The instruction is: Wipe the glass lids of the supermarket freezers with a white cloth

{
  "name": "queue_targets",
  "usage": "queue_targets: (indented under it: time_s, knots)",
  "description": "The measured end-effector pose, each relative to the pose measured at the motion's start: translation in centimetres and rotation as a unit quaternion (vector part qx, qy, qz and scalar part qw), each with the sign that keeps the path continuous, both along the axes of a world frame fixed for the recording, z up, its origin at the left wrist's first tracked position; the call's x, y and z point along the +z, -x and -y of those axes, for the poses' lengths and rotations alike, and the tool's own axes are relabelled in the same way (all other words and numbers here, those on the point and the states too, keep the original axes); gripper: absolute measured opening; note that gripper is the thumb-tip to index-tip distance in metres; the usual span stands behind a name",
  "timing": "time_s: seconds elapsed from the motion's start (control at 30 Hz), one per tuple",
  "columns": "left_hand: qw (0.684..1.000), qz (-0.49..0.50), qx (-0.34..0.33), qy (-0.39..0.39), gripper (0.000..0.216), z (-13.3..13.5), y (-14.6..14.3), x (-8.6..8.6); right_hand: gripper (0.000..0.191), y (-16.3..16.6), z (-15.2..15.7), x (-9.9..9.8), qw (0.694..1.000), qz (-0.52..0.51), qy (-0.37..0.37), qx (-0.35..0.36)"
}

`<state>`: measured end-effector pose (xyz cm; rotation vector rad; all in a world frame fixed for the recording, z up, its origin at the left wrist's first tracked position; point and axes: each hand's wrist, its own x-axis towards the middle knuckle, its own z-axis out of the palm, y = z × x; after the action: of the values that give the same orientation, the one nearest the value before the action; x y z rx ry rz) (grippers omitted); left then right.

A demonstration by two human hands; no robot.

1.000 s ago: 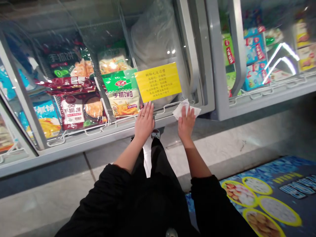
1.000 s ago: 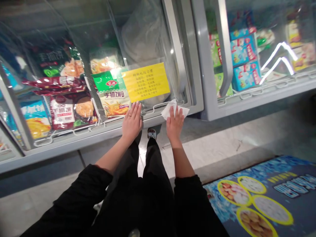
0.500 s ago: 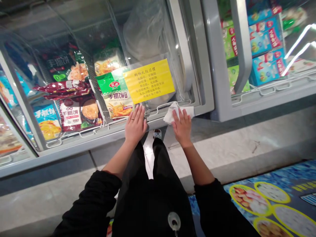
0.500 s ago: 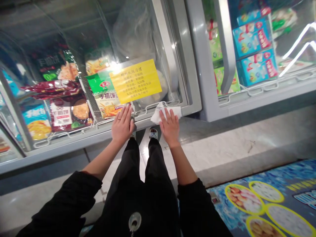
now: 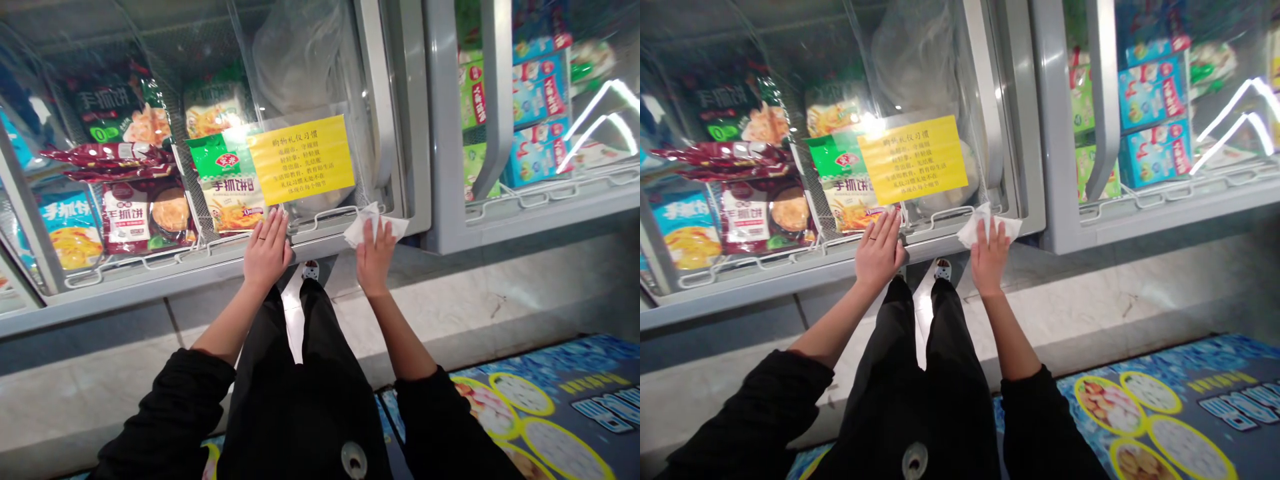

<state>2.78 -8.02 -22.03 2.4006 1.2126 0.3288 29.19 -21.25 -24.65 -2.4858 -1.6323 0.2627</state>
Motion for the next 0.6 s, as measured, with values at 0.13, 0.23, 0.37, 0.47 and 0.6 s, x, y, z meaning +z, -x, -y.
queue_targets:
  time_s: [0.13, 0.23, 0.37, 0.47, 0.6]
  knots:
    - [1.0, -0.008, -0.001, 0.009, 0.067, 0.0, -0.1, 0.1, 0.058, 1.6, 0.4, 0.6, 0.997, -0.02, 0.03, 0.075]
    - [1.0, -0.013, 0.001, 0.002, 0.066, 0.1, -0.1, 0.2, 0.061, 0.8, 0.2, 0.3, 1.0, -0.011, 0.005, 0.022]
    - [1.0, -0.013, -0.002, -0.017, 0.066, 0.1, -0.1, 0.1, 0.064, 3.0, -0.4, -0.3, 0.999, -0.002, -0.023, -0.039]
    - [1.0, 0.0, -0.006, -0.021, 0.069, 0.2, 0.1, 0.0, 0.061, 7.4, -0.7, -0.2, 1.0, -0.015, -0.002, 0.017]
    - [1.0, 0.026, -0.004, -0.016, 0.068, 0.1, 0.3, -0.2, 0.054, 12.2, -0.9, 0.1, 0.99, -0.039, 0.021, 0.136]
